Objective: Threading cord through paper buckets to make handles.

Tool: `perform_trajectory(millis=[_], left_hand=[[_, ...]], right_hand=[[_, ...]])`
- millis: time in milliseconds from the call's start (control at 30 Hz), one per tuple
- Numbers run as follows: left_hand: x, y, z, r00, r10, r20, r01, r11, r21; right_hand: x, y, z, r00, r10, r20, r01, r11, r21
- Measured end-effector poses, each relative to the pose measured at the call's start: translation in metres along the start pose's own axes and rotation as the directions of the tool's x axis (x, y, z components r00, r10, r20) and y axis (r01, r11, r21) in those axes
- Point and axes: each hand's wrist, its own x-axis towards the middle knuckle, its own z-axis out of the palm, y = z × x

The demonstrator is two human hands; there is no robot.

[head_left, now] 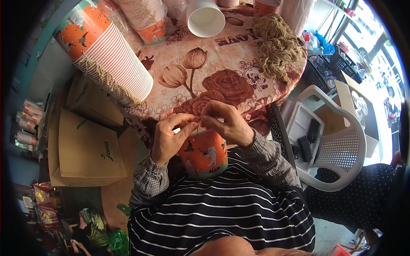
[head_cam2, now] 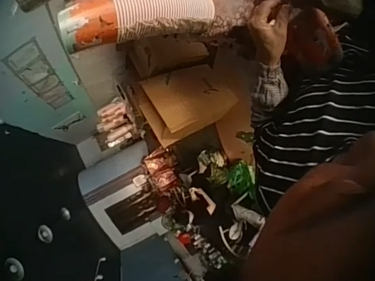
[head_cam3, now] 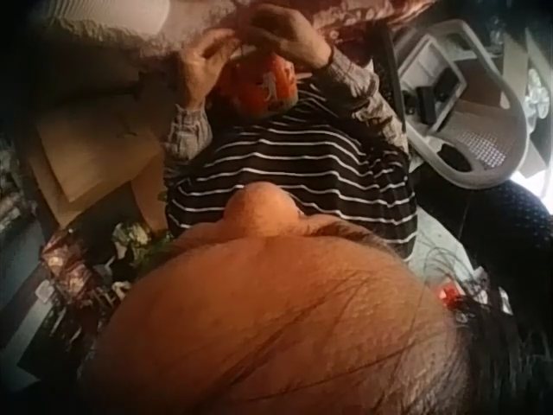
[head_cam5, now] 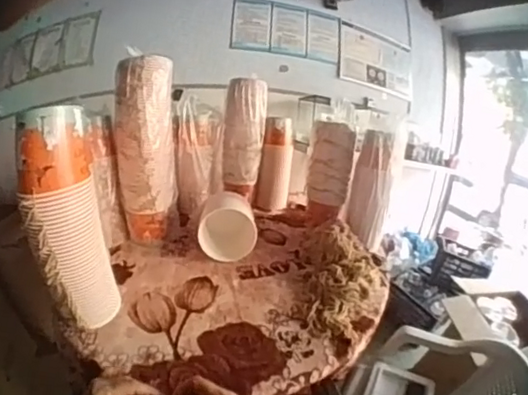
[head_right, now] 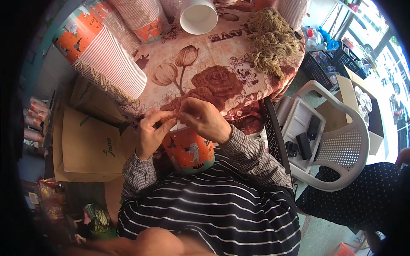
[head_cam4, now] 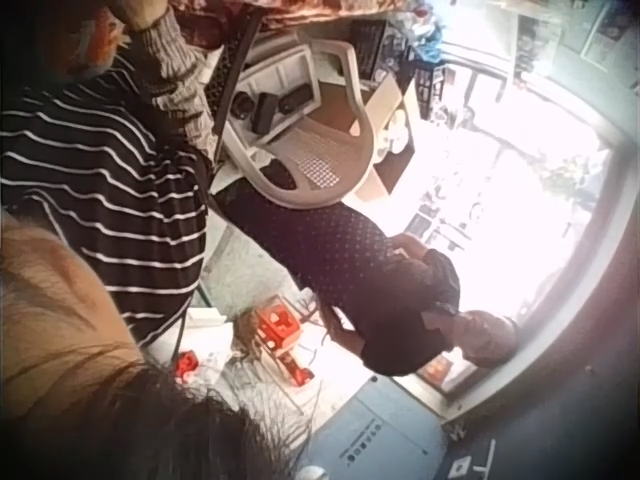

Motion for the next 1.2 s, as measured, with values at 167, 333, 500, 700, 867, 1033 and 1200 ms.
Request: perform_trajectory(millis=[167, 333, 500, 700, 867, 1033, 1200], left_hand=[[0.002, 0.001, 0.004, 0.999, 0.019, -0.025, -0.019, 1.000, -0.007], [0.001, 0.003, 0.005, 0.998, -0.011, -0.054, 0.002, 0.987, -0.159], [-0.003, 0.003, 0.007, 0.997, -0.041, -0.063, 0.029, 0.984, -0.177], [-0.003, 0.004, 0.007, 0.997, -0.031, -0.066, 0.021, 0.987, -0.159], [-0.003, 0.006, 0.007, 0.997, -0.046, -0.056, 0.036, 0.985, -0.167], [-0.004, -0.001, 0.007, 0.995, -0.088, -0.057, 0.074, 0.974, -0.213], [0.000, 0.006, 0.001, 0.981, -0.194, -0.005, 0.187, 0.950, -0.249]], right_hand=[[0.000, 0.001, 0.002, 0.999, -0.054, -0.002, 0.053, 0.996, -0.066], [0.000, 0.008, 0.004, 1.000, 0.016, -0.015, -0.012, 0.971, 0.238], [0.001, 0.013, 0.009, 0.998, 0.039, -0.052, -0.017, 0.931, 0.364], [0.000, 0.012, 0.011, 0.995, 0.037, -0.087, 0.003, 0.905, 0.426], [0.000, 0.013, 0.012, 0.995, 0.022, -0.100, 0.023, 0.904, 0.427], [0.003, 0.009, 0.012, 0.998, 0.041, -0.051, -0.017, 0.913, 0.407], [0.005, 0.006, 0.011, 0.994, -0.096, -0.060, 0.109, 0.955, 0.275]])
